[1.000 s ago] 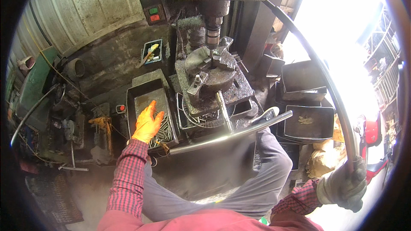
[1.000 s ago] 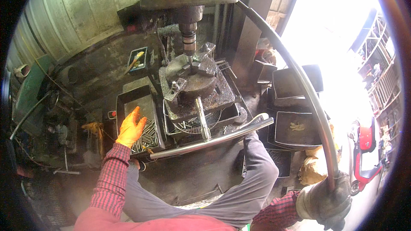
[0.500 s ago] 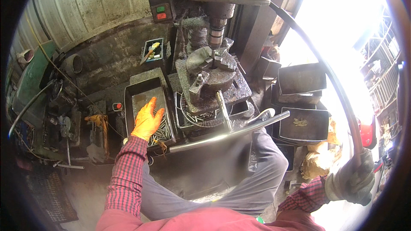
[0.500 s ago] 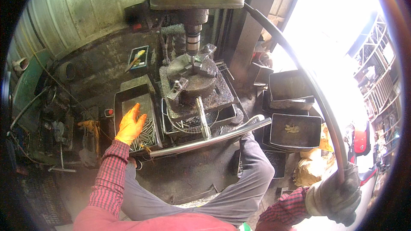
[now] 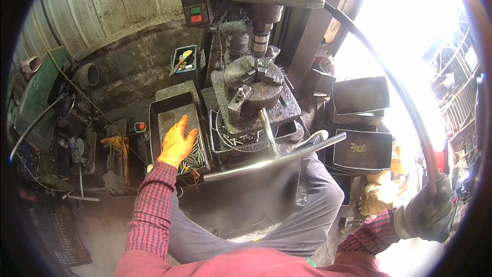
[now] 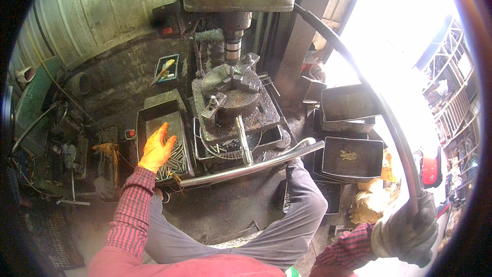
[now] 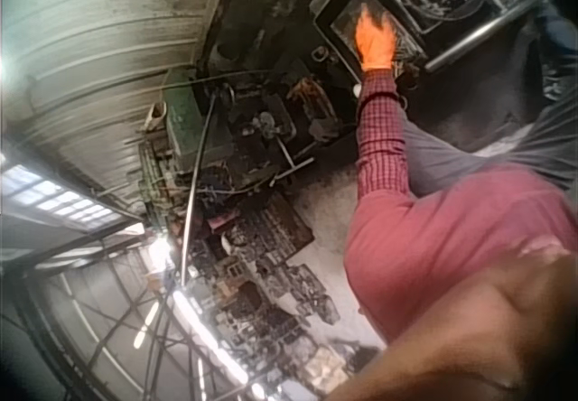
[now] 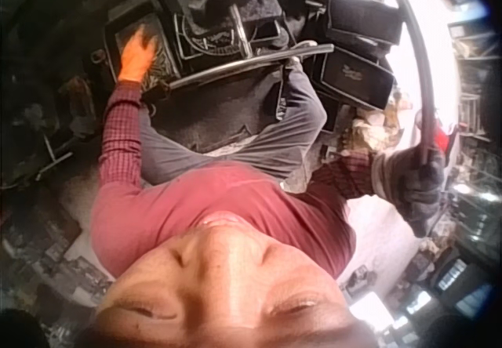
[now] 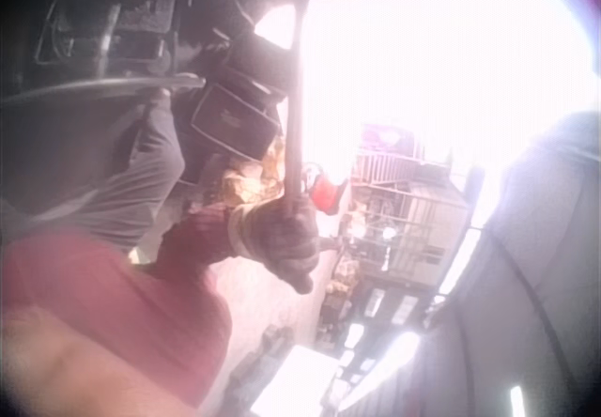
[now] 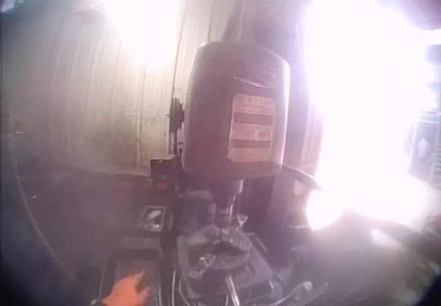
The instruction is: The person operates a drill press to drill holes into small metal parts. They pick each part from a tray, place it under the drill bit, lower the drill to make the hole, then remove the part and place it into a collection bin. The process is repeated for multiple parts.
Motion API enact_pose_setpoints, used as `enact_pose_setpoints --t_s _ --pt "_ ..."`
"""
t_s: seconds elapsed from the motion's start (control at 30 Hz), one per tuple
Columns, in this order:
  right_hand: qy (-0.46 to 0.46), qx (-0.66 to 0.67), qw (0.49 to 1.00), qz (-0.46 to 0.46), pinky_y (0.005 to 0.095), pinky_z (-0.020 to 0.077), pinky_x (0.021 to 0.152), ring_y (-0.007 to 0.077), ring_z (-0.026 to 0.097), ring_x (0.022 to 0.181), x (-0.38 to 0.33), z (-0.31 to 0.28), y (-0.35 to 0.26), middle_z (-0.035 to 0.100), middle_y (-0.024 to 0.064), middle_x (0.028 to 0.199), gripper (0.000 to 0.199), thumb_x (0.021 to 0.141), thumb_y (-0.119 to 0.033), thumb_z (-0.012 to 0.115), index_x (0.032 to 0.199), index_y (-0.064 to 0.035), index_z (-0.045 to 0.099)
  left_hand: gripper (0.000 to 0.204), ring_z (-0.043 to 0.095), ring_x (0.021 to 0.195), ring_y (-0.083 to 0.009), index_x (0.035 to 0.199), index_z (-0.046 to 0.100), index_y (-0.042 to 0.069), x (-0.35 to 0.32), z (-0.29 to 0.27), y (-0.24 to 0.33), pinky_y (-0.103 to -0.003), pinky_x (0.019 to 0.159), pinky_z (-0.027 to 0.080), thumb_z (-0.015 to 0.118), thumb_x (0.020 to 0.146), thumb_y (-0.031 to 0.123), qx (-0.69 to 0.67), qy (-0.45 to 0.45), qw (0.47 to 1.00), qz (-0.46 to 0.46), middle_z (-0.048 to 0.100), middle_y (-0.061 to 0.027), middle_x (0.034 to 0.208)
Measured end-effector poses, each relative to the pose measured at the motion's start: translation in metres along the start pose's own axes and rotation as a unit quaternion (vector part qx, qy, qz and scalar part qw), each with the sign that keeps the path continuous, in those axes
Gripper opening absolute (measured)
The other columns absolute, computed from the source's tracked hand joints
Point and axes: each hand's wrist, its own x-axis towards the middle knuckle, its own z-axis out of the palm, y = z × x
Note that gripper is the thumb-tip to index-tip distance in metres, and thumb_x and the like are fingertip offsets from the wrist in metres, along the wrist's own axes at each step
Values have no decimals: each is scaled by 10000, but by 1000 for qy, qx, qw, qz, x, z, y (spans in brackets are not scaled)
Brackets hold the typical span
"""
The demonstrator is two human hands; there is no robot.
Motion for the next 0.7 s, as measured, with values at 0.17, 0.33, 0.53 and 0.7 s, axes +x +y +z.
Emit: enact_pose_setpoints --t_s 0.17,0.33,0.53,0.7 --pt "-55 -76 996 -7 358 318 504 136 542 497 -12 6 8 564 -137 623 476 968 -620 732 687 -277 559 695 603 1354 -433 1565 513 5 -1 0 2 -504 1154 467 675 1014 397 11 1 1000 -14 654 -256 1439" --pt "-19 -98 995 -20 289 404 525 120 601 568 -43 48 37 657 -99 703 431 955 -656 738 823 -246 748 654 632 1317 -421 1530 548 8 0 3 -3 -487 1124 494 706 1003 361 -7 32 999 36 675 -243 1409" --pt "-137 125 981 59 276 580 708 151 678 704 -84 97 57 724 15 840 359 1054 -397 701 954 -54 738 675 663 1325 -337 1563 530 10 -1 -1 -4 -417 1092 525 699 1027 384 7 15 1000 21 657 -209 1464" --pt "-126 -101 987 15 311 571 791 148 677 802 -68 85 45 712 25 924 328 1062 -401 676 1062 -74 704 676 652 1351 -343 1564 530 12 -3 -3 -3 -416 1108 516 716 1024 373 -10 18 1000 15 654 -226 1472"
